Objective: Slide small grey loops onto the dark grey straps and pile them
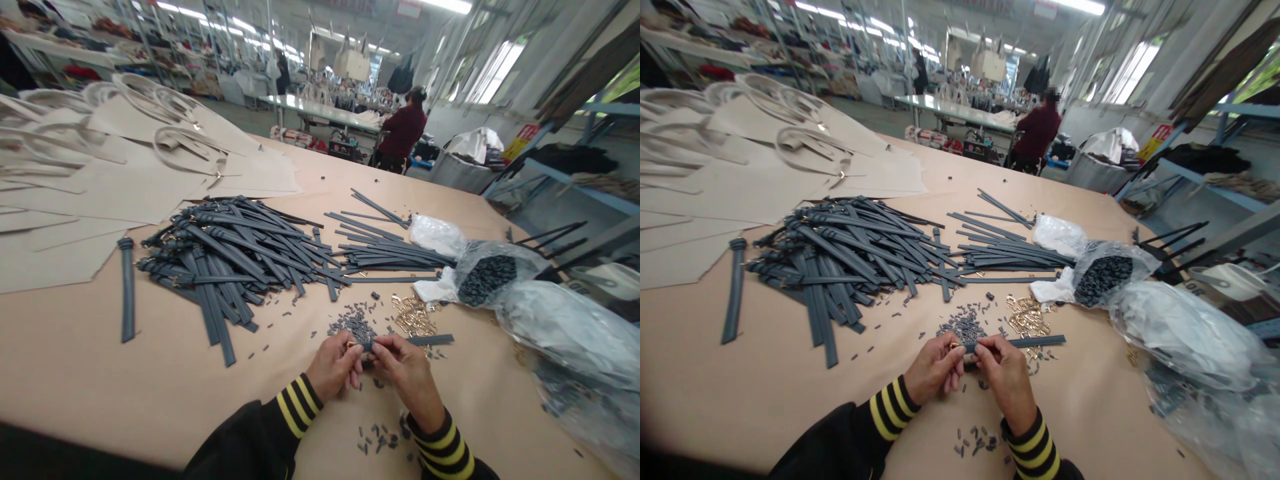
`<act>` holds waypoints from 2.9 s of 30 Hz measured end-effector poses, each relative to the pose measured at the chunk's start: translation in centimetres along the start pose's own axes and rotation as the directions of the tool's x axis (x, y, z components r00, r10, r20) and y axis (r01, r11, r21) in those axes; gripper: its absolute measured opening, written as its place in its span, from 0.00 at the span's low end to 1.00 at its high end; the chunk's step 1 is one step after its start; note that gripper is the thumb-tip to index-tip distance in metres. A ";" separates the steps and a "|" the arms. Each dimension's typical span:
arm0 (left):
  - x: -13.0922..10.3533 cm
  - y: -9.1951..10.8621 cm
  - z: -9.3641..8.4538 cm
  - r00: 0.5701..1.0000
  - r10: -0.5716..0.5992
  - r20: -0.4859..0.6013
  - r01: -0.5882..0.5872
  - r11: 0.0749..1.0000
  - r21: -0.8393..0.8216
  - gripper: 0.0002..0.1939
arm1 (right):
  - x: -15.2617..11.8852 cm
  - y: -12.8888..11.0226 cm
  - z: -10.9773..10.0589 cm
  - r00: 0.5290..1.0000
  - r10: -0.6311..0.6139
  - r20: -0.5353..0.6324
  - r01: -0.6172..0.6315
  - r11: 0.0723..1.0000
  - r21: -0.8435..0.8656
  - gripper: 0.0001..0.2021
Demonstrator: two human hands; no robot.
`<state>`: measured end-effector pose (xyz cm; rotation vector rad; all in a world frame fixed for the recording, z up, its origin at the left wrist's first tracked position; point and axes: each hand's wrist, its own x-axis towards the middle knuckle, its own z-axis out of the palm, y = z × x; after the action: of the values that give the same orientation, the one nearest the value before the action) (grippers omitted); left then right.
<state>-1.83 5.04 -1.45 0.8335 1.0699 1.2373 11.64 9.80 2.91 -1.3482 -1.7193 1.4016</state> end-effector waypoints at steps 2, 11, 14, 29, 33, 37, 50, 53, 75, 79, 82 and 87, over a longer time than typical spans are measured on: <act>0.0 0.0 0.0 1.000 0.002 0.008 -0.001 1.000 -0.017 0.12 | 0.0 0.1 0.1 1.000 -0.016 -0.004 0.016 1.000 -0.022 0.13; 0.0 0.0 -0.1 0.999 -0.009 0.037 0.012 0.997 -0.072 0.13 | -0.1 -0.5 0.2 1.000 -0.014 0.014 0.014 0.999 0.033 0.12; 0.1 0.4 -0.3 0.999 -0.014 0.043 0.020 0.989 -0.144 0.13 | 0.0 -0.5 -0.1 0.996 0.022 0.081 -0.032 0.992 0.119 0.12; 0.0 0.4 -0.2 0.995 -0.032 0.098 0.045 0.990 -0.134 0.13 | -0.1 -0.7 -0.4 0.985 0.081 0.151 -0.096 0.991 0.091 0.13; 0.0 0.4 -0.1 0.998 -0.016 0.059 0.022 0.995 -0.099 0.13 | -0.3 -0.8 -0.2 0.989 0.080 0.124 -0.088 0.994 0.061 0.13; 0.2 0.1 -0.1 1.000 -0.014 0.001 0.015 0.997 -0.079 0.13 | -0.4 -0.7 -0.4 0.992 0.074 0.101 -0.078 0.996 0.039 0.17; 0.0 0.1 -0.2 0.999 -0.022 0.047 0.027 0.992 -0.125 0.12 | -0.5 -0.1 0.1 0.998 0.018 0.063 -0.017 1.000 -0.008 0.17; -0.1 0.3 -0.2 0.998 -0.021 0.052 0.028 0.991 -0.131 0.13 | -0.6 -0.4 0.1 0.995 -0.039 0.097 0.043 0.998 -0.039 0.15; -0.2 -0.4 -0.2 0.992 -0.041 0.119 0.031 0.996 0.081 0.14 | -0.8 -1.0 0.6 0.990 -0.096 0.106 0.121 0.957 -0.263 0.05; -0.2 0.4 -0.1 0.989 -0.062 0.136 0.062 0.998 0.004 0.13 | -0.7 -1.4 -0.4 0.971 -0.156 0.182 0.209 0.922 -0.325 0.05; -0.2 0.8 0.0 0.993 -0.077 0.094 0.080 0.996 -0.035 0.13 | 0.1 -1.6 -2.1 0.966 -0.173 0.191 0.227 0.922 -0.313 0.07; 0.1 0.5 -0.1 0.994 -0.095 0.055 0.097 0.995 -0.038 0.14 | 2.7 -1.8 -5.1 0.977 -0.204 0.056 0.208 0.874 -0.440 0.09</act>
<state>-2.05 5.17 -1.04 0.7713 1.0270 1.1468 14.42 14.34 5.67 -1.3297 -2.2083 0.9266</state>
